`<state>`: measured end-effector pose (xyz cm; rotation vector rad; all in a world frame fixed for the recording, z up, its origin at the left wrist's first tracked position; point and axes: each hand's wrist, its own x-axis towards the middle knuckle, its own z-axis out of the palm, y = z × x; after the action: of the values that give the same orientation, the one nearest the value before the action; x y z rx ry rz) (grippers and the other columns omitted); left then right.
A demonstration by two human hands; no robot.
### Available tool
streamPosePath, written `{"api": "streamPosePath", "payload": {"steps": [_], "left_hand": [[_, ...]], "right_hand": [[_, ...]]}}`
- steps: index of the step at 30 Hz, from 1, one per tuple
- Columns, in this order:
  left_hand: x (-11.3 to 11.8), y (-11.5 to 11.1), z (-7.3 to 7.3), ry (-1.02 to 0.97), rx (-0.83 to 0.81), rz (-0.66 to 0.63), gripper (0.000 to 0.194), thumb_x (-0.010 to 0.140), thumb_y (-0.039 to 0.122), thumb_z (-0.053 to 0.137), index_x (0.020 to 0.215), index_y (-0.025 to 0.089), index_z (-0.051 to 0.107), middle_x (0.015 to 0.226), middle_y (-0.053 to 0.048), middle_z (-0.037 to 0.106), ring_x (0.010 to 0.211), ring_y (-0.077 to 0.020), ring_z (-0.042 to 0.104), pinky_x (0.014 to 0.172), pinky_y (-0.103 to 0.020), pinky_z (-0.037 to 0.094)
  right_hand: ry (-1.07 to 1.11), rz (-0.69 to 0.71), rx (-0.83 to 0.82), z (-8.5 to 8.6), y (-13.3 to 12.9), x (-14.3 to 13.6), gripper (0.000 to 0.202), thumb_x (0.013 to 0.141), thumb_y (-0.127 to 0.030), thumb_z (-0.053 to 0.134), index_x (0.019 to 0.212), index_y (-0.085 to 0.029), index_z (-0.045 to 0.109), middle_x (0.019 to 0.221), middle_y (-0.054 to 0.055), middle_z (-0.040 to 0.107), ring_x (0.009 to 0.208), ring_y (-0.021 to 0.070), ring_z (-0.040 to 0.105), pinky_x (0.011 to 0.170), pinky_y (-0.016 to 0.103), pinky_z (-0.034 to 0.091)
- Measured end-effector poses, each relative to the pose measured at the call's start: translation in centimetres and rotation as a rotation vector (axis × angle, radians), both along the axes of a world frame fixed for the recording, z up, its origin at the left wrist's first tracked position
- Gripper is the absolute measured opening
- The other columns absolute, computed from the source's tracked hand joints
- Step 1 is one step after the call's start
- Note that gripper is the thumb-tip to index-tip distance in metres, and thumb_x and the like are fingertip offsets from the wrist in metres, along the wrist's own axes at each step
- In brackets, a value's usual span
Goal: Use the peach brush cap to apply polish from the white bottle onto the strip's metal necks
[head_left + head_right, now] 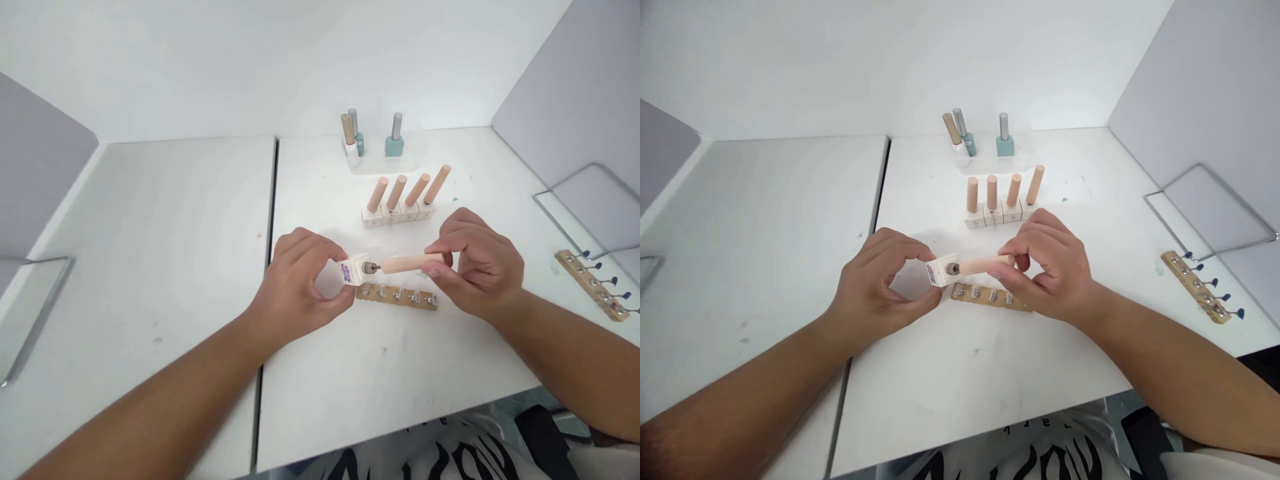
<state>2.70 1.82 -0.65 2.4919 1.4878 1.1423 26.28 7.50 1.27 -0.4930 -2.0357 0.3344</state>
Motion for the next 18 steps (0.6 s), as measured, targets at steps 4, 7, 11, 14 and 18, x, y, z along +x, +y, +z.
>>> {"api": "streamPosePath", "payload": {"steps": [4,7,11,14,18], "left_hand": [[0.2,-0.1,-0.2,0.065,0.080,0.035,0.024,0.072,0.022,0.066,0.089,0.024,0.050,0.078,0.000,0.063,0.073,-0.0202,0.056,0.061,-0.035,0.040],[0.2,-0.1,-0.2,0.103,0.124,0.050,0.026,0.070,0.021,0.067,0.090,0.024,0.050,0.076,0.000,0.063,0.072,-0.0209,0.057,0.063,-0.036,0.040],[0.4,-0.1,-0.1,0.119,0.152,0.053,0.026,0.069,0.022,0.066,0.089,0.024,0.049,0.076,0.000,0.064,0.070,-0.0209,0.057,0.064,-0.037,0.041],[0.5,-0.2,-0.1,0.120,0.156,0.065,0.026,0.070,0.022,0.066,0.089,0.024,0.049,0.076,0.000,0.064,0.070,-0.0210,0.058,0.065,-0.037,0.042],[0.4,-0.2,-0.2,0.134,0.155,0.075,0.025,0.070,0.023,0.066,0.087,0.024,0.049,0.076,0.000,0.065,0.071,-0.0212,0.058,0.066,-0.037,0.043]], "right_hand": [[-0.056,0.005,0.161,-0.1,0.1,-0.4,0.013,0.079,-0.019,0.068,0.075,-0.021,0.056,0.051,-0.002,0.049,0.057,0.0127,0.043,0.051,0.029,0.040],[-0.063,-0.001,0.184,-0.3,0.2,-0.8,0.013,0.079,-0.020,0.068,0.074,-0.021,0.056,0.051,-0.001,0.051,0.057,0.0129,0.043,0.051,0.029,0.040],[-0.021,-0.017,0.199,-0.6,0.2,-1.2,0.015,0.079,-0.025,0.068,0.073,-0.021,0.055,0.050,-0.002,0.051,0.056,0.0128,0.043,0.051,0.029,0.040],[-0.022,-0.017,0.222,-0.5,0.2,-1.2,0.017,0.078,-0.026,0.070,0.072,-0.021,0.055,0.049,-0.002,0.051,0.054,0.0126,0.044,0.050,0.029,0.040],[-0.061,-0.020,0.212,-0.2,0.2,-1.0,0.016,0.079,-0.028,0.069,0.072,-0.022,0.055,0.049,-0.003,0.052,0.052,0.0126,0.045,0.050,0.030,0.041]]}}
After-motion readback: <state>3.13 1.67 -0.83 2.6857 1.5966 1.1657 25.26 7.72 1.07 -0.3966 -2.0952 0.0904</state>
